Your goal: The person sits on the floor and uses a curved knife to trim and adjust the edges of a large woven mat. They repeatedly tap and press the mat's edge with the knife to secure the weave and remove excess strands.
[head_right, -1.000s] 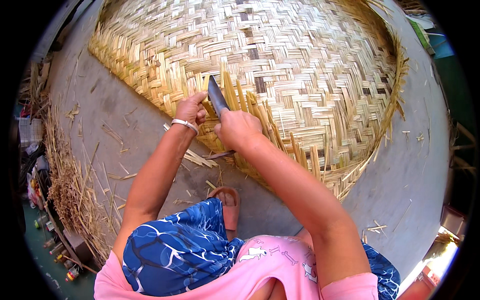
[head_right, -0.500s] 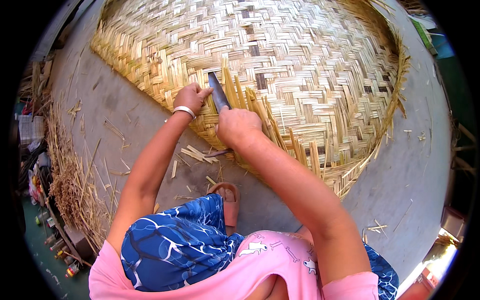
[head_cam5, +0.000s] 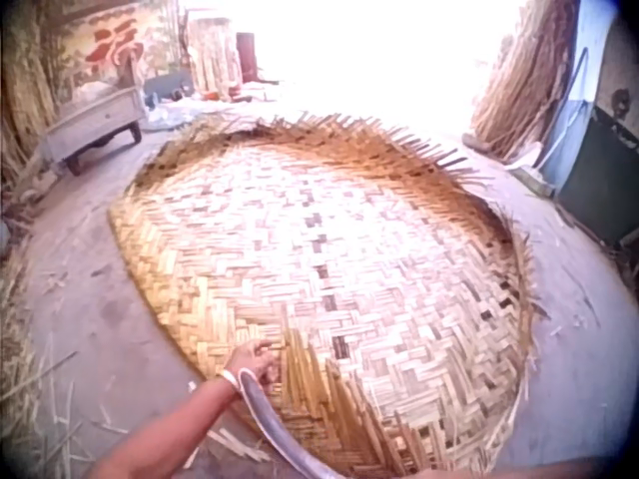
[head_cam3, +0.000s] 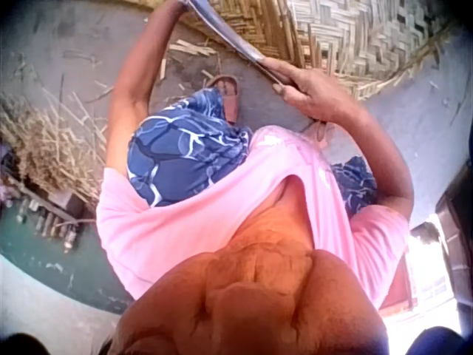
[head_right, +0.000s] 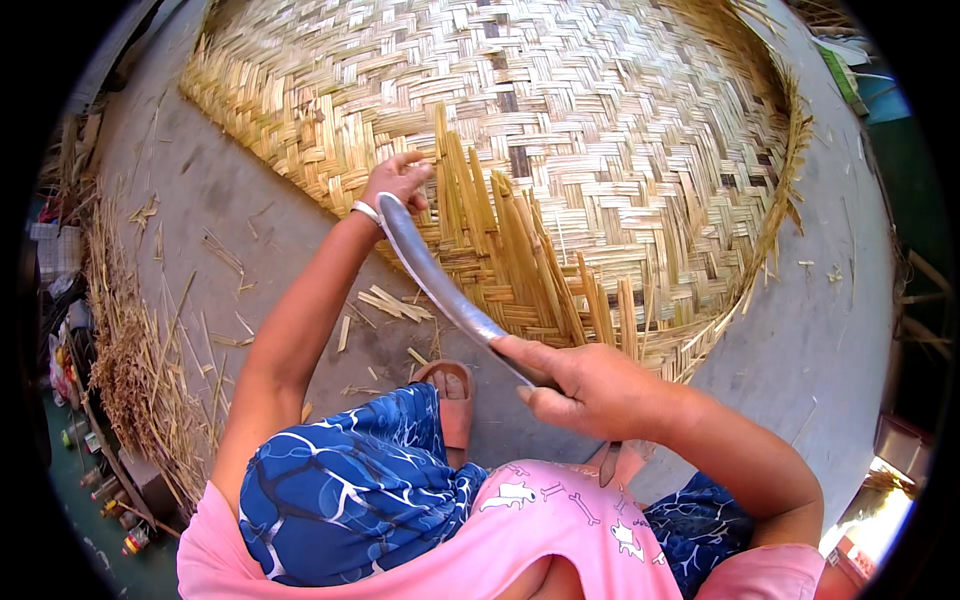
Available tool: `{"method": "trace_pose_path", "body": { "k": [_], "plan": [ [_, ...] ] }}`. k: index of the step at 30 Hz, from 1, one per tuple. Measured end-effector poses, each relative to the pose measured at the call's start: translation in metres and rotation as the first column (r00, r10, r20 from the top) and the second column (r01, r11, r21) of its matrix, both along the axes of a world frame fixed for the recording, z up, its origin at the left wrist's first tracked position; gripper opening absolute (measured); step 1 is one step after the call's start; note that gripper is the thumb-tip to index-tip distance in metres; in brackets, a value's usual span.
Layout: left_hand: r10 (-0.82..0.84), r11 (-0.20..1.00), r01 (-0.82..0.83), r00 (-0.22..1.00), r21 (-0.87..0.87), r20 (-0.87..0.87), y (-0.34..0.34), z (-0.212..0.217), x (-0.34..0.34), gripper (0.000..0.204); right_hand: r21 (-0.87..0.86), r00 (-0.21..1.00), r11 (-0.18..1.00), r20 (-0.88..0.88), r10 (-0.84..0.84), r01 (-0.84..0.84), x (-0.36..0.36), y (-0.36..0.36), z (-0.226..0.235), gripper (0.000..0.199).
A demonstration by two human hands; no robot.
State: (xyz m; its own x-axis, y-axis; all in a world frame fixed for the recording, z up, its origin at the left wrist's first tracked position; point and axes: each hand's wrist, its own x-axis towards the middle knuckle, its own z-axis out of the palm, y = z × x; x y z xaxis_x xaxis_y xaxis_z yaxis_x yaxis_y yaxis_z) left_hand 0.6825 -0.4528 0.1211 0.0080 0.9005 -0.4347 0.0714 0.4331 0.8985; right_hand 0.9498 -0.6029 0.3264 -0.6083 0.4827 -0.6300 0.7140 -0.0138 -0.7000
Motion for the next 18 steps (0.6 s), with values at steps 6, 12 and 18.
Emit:
{"method": "trace_pose_path", "body": {
  "k": [6, 12, 18],
  "plan": [
    [-0.166, 0.922, 0.249, 0.946, -0.297, 0.277, 0.006, -0.001, -0.007, 0.017, 0.04, 0.979, 0.999, -0.204, -0.022, 0.031, -0.017, 0.003, -0.02, 0.06],
    [-0.072, 0.951, 0.13, 0.976, -0.28, 0.207, 0.001, -0.013, -0.015, 0.025, 0.38, 0.984, 0.909, 0.105, 0.143, -0.173, -0.001, 0.023, -0.051, 0.061],
    [-0.126, 0.991, 0.131, 0.929, -0.008, -0.347, 0.059, 0.027, -0.013, 0.039, 0.446, 0.816, 0.766, 0.552, 0.172, -0.462, 0.011, 0.05, -0.037, 0.049]
  ]
}}
